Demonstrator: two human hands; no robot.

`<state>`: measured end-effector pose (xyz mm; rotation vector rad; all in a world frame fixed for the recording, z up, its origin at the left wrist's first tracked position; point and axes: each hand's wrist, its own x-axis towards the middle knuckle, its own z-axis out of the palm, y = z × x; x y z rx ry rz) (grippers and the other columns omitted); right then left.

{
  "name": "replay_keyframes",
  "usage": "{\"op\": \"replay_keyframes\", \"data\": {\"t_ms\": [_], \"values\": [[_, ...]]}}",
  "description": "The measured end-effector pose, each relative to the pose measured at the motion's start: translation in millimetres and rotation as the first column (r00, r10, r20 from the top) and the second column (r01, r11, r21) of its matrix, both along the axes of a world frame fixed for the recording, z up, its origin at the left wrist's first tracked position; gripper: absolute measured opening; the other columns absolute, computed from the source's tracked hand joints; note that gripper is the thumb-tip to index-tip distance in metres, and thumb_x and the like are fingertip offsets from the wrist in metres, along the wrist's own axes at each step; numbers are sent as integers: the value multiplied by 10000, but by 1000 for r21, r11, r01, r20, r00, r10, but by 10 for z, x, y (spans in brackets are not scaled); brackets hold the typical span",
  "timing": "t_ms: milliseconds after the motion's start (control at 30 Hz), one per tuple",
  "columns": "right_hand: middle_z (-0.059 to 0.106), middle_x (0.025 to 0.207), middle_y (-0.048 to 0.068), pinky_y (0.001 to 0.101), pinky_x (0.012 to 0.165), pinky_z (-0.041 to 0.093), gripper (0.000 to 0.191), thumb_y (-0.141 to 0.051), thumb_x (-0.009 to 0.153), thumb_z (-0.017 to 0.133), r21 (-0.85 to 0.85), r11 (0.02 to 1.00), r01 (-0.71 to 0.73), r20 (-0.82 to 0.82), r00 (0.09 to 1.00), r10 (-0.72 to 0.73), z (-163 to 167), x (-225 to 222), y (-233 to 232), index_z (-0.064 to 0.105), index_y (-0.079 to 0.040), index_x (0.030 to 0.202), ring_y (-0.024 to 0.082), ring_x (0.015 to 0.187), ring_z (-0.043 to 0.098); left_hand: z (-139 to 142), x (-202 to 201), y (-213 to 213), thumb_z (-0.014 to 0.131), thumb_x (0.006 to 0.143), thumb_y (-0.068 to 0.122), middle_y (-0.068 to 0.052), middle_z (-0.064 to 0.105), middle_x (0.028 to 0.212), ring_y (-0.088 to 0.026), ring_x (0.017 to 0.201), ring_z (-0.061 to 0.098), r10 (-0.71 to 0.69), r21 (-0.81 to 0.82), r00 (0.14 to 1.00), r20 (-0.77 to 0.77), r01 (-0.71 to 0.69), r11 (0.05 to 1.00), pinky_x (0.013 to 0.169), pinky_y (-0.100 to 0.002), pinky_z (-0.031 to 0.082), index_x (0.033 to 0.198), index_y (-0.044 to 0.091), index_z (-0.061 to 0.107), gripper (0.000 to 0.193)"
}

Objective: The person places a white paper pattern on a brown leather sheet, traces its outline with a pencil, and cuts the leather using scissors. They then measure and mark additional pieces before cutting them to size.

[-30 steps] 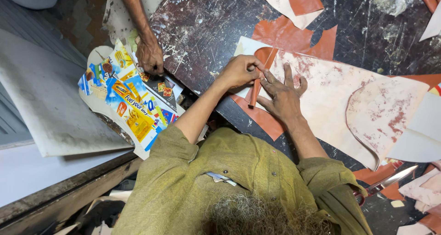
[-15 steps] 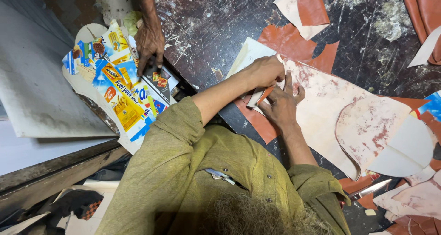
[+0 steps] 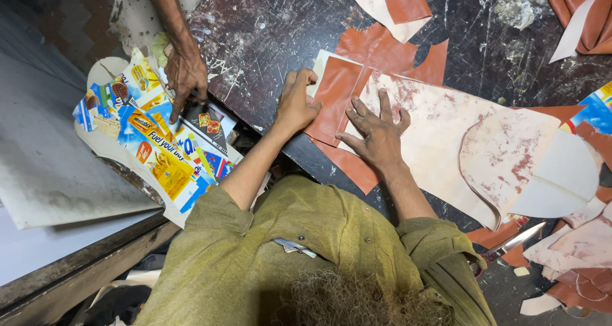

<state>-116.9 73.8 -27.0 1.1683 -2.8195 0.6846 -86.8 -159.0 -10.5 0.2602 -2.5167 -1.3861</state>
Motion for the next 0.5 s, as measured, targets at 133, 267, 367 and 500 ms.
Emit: {"op": "replay_keyframes", "data": {"t_ms": [133,267,367,500], "values": [[609,1489,-15,675,1123,69,620,-622,855,733,-8,1000,10,27,1000,-10,4,1,-5,738,-192,1302,378,1549,259,-1,2,16,807,754,-27,-151,529,1206,-297,897,664,44,39,987,156,-50,998,850,-393,553,1218,77,524,553],[612,1487,-14,662,1137,69,623,-629,866,725,-9,1000,9,13,1000,-9,5,4,-16,736,-189,1307,380,1558,249,-11,42,110,711,806,-45,-188,523,1205,-363,1091,585,-50,-298,995,-85,23,954,904,-432,515,1185,48,547,423],[608,1494,-11,654,1130,72,611,-602,860,748,-6,1000,15,22,1000,-15,9,9,-26,734,-186,1308,375,1557,251,-77,155,316,635,960,19,-132,556,1245,-352,1140,581,-165,-369,978,-127,108,923,1005,-446,483,1225,62,572,276],[593,1477,-11,660,1118,62,515,-435,835,765,9,999,32,68,997,-33,48,1,-15,750,-212,1299,365,1533,264,-232,380,706,556,1022,167,-151,486,1470,-352,1340,490,-103,-343,994,-41,83,936,1112,-485,394,1402,14,508,414]]}}
